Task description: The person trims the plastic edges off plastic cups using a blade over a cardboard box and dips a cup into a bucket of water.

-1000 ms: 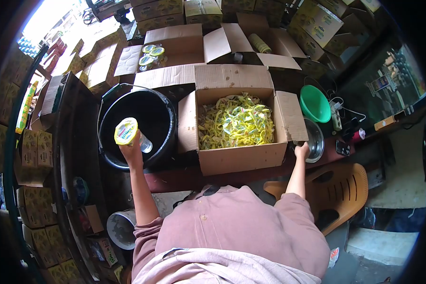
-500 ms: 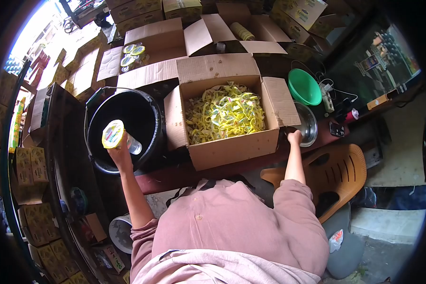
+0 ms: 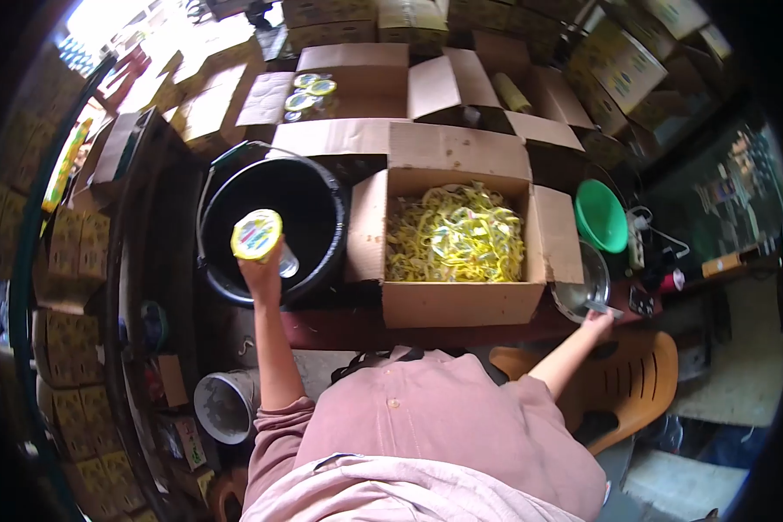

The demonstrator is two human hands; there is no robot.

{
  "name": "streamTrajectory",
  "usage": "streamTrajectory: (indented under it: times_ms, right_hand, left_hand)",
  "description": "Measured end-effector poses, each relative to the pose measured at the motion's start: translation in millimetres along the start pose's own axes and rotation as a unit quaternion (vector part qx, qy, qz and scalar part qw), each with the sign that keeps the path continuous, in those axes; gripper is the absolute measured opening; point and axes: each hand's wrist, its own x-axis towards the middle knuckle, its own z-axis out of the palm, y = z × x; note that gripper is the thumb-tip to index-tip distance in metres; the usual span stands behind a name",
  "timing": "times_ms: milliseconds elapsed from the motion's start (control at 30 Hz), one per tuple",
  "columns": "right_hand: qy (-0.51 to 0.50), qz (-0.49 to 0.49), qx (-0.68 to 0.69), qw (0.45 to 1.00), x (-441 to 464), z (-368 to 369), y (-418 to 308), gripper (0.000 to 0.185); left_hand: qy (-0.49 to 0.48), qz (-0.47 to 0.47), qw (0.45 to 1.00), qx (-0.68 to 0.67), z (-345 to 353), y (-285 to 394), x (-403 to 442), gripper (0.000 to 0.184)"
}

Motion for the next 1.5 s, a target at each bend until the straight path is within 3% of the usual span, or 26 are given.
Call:
streamTrajectory:
  times_ms: [67, 133, 200, 267, 333, 400, 467, 533, 600, 633, 733, 1000, 1500]
  right_hand:
    - [0.004, -0.066, -0.023, 0.998, -58.1, 33.4, -10.9, 0.025]
    - [-0.142, -0.095, -0.023, 0.985, -116.9, 69.2, -1.3, 0.023]
    - [-0.273, -0.116, -0.029, 0.955, -176.1, 103.5, 24.0, 0.02]
    - [-0.345, -0.134, -0.083, 0.925, -275.1, 135.3, 44.7, 0.021]
    - [-0.494, -0.149, -0.079, 0.853, -346.3, 150.3, 78.6, 0.021]
    - [-0.654, -0.173, -0.14, 0.723, -413.5, 152.1, 91.7, 0.024]
    - [-0.767, -0.283, -0.166, 0.551, -465.0, 159.2, 92.2, 0.028]
    - [-0.842, -0.308, -0.158, 0.414, -497.1, 166.1, 91.8, 0.032]
    - [-0.865, -0.397, -0.134, 0.276, -520.1, 174.0, 94.1, 0.032]
    - [-0.857, -0.454, -0.113, 0.216, -525.4, 177.3, 101.3, 0.033]
    - [-0.876, -0.454, -0.111, 0.121, -536.5, 184.7, 107.7, 0.038]
    - [-0.886, -0.449, -0.1, 0.062, -540.7, 190.9, 122.8, 0.046]
    - [-0.887, -0.448, -0.107, 0.033, -542.2, 189.8, 123.2, 0.047]
  left_hand:
    - [-0.027, 0.02, 0.999, 0.009, 0.6, 7.6, -1.6, 0.039]
    - [-0.043, 0.023, 0.999, -0.013, 2.0, 11.5, -2.8, 0.04]
    - [-0.054, 0.087, 0.994, 0.028, 1.9, 16.0, -3.4, 0.044]
    - [-0.046, 0.14, 0.987, 0.068, 3.9, 17.6, -3.6, 0.05]
    - [-0.064, 0.123, 0.99, 0.021, 4.7, 25.8, -4.8, 0.05]
    - [-0.122, 0.071, 0.989, 0.043, -1.1, 16.1, -2.2, 0.05]
    - [-0.134, 0.074, 0.988, 0.023, 0.1, 20.1, -2.3, 0.048]
    - [-0.157, 0.041, 0.987, 0.009, 1.4, 18.1, -2.0, 0.048]
    - [-0.176, 0.056, 0.983, 0.018, 2.0, 22.4, -1.0, 0.05]
    - [-0.182, 0.033, 0.983, -0.008, 1.9, 24.6, -0.9, 0.05]
    - [-0.181, 0.017, 0.983, -0.038, 2.3, 29.8, 0.3, 0.049]
    - [-0.176, 0.05, 0.983, -0.035, 1.0, 26.6, 1.5, 0.05]
    - [-0.187, 0.052, 0.981, -0.025, 0.5, 27.9, 2.2, 0.053]
